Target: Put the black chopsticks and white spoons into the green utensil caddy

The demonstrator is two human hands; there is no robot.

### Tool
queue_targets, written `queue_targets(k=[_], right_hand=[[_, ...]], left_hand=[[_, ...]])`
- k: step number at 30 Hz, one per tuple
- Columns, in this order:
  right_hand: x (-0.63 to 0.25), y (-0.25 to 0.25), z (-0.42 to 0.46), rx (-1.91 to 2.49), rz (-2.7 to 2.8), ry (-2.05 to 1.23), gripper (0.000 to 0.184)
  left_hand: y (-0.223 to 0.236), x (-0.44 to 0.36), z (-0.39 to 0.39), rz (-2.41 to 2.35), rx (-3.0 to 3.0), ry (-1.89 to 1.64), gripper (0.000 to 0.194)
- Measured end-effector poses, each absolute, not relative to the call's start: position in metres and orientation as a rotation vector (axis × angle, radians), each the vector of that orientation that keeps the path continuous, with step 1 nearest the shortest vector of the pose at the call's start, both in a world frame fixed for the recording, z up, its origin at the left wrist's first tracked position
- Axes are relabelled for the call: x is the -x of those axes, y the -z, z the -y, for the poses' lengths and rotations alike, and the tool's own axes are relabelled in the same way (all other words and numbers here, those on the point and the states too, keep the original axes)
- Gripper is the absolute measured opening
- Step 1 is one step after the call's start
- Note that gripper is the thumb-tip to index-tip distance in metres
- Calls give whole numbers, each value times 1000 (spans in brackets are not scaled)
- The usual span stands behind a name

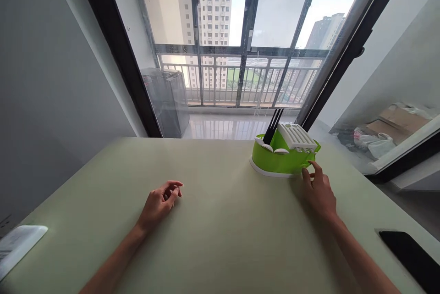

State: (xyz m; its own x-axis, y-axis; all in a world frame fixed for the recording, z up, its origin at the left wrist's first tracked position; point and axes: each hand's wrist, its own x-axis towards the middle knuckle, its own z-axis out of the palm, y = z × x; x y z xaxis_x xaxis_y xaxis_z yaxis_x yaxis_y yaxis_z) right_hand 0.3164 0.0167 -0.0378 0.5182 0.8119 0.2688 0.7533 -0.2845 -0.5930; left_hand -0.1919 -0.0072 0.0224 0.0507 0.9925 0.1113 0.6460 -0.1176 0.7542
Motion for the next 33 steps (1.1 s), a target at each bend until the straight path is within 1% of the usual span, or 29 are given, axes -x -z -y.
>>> queue_targets(k=[7, 12, 13, 14, 15, 17, 18, 19, 21, 25, 29, 33], right_hand=[[-332, 34, -18, 2073, 1152, -129, 75], [-310, 46, 5, 1956, 1104, -232, 91], [-301, 49, 12, 1919, 1113, -262, 91], [-290, 51, 19, 1852, 1134, -319, 89], [-278, 53, 26, 1825, 1154, -350, 82], [-253, 51, 36, 1809, 1228, -409, 57], [-240, 48, 40, 1787, 1286, -449, 47], [-229, 44, 41, 1752, 1385, -515, 43], [-208, 35, 39, 1704, 1499, -602, 41], [-175, 22, 16, 1686, 1551, -633, 37], [-143, 19, -14, 1666, 1577, -644, 30], [-117, 14, -24, 1610, 1633, -647, 25]], left_hand=[[-26, 191, 8, -1653, -1828, -871, 32], [-29, 190, 9, -1656, -1843, -871, 33], [-29, 189, 9, -1657, -1846, -870, 34], [-30, 189, 9, -1660, -1848, -868, 34], [-30, 189, 9, -1664, -1847, -866, 34], [-31, 190, 9, -1674, -1844, -852, 33], [-30, 190, 9, -1681, -1842, -842, 34], [-30, 190, 9, -1692, -1839, -834, 34], [-30, 188, 8, -1709, -1826, -815, 36], [-28, 171, 5, -1723, -1807, -794, 37], [-22, 134, 2, -1740, -1867, -751, 34], [-18, 100, 0, -1664, -1931, -726, 30]])
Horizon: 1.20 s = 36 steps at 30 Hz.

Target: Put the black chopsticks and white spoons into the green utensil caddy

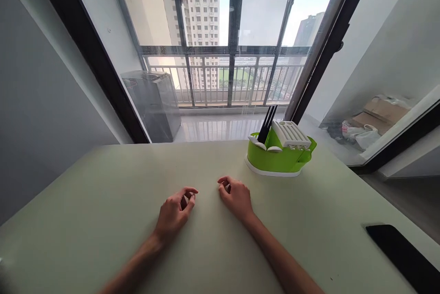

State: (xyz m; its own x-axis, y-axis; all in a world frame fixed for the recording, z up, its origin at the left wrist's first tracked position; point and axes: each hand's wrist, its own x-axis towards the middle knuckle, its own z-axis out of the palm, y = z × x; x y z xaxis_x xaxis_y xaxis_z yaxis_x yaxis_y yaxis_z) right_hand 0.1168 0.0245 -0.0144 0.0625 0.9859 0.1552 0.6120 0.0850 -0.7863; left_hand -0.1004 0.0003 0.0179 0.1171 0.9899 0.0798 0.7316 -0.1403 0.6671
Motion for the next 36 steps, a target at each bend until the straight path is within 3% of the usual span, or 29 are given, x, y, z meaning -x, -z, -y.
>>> queue_targets(k=[12, 36], right_hand=[[-115, 11, -17, 1514, 1669, -688, 27], [-114, 10, -16, 1507, 1673, -689, 27]], left_hand=[[-12, 100, 5, -1560, -2044, -596, 22], [-11, 101, 6, -1539, -2012, -662, 26]])
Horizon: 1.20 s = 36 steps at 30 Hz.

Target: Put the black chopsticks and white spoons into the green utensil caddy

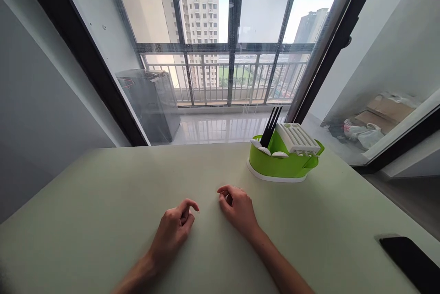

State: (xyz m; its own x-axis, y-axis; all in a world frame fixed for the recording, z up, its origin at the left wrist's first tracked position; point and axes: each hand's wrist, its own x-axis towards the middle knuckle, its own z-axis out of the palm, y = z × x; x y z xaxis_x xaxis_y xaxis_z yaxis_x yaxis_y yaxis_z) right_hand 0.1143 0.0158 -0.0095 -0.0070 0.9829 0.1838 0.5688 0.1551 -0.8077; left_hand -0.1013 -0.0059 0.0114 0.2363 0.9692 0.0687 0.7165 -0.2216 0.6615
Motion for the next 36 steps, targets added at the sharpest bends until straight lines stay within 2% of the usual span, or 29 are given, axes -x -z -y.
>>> queue_targets(k=[26, 31, 36], right_hand=[[-114, 10, -16, 1467, 1629, -726, 25], [-117, 12, -19, 1432, 1474, -760, 27], [-141, 22, -31, 1469, 1116, -641, 33]], left_hand=[[-9, 101, 4, -1532, -1994, -723, 27], [-7, 103, 3, -1514, -1996, -730, 27], [-7, 104, 3, -1508, -1987, -721, 26]])
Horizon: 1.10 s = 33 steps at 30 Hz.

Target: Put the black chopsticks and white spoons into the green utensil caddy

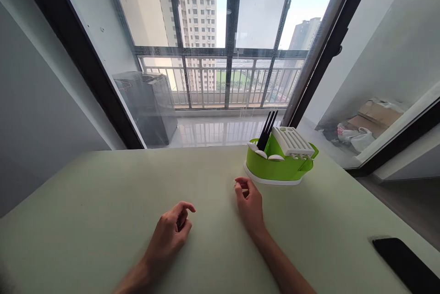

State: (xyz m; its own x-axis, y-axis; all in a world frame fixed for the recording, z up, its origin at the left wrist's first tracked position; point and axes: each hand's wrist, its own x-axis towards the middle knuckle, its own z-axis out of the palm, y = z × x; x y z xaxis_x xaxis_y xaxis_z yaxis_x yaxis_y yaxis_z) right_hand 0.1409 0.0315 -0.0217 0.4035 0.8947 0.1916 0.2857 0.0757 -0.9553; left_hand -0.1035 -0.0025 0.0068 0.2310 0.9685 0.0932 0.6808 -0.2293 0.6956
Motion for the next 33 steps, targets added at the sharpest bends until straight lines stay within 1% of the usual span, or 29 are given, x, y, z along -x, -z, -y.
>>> queue_targets(k=[5, 10, 13, 18, 25, 33], right_hand=[[-203, 30, -45, 1460, 761, -476, 25], [-268, 38, -49, 1497, 452, -230, 21], [-288, 44, -55, 1478, 383, -133, 32], [-300, 56, -64, 1419, 391, -149, 53], [-311, 64, -65, 1359, 434, -274, 67], [-307, 56, -59, 1381, 489, -344, 75]], left_hand=[[-9, 104, 3, -1496, -1974, -726, 25], [-8, 104, 2, -1499, -1977, -727, 25], [-8, 103, 2, -1497, -1979, -734, 25], [-10, 103, 3, -1495, -1979, -738, 24], [-11, 102, 4, -1486, -1986, -725, 26], [-10, 102, 4, -1499, -1982, -713, 27]])
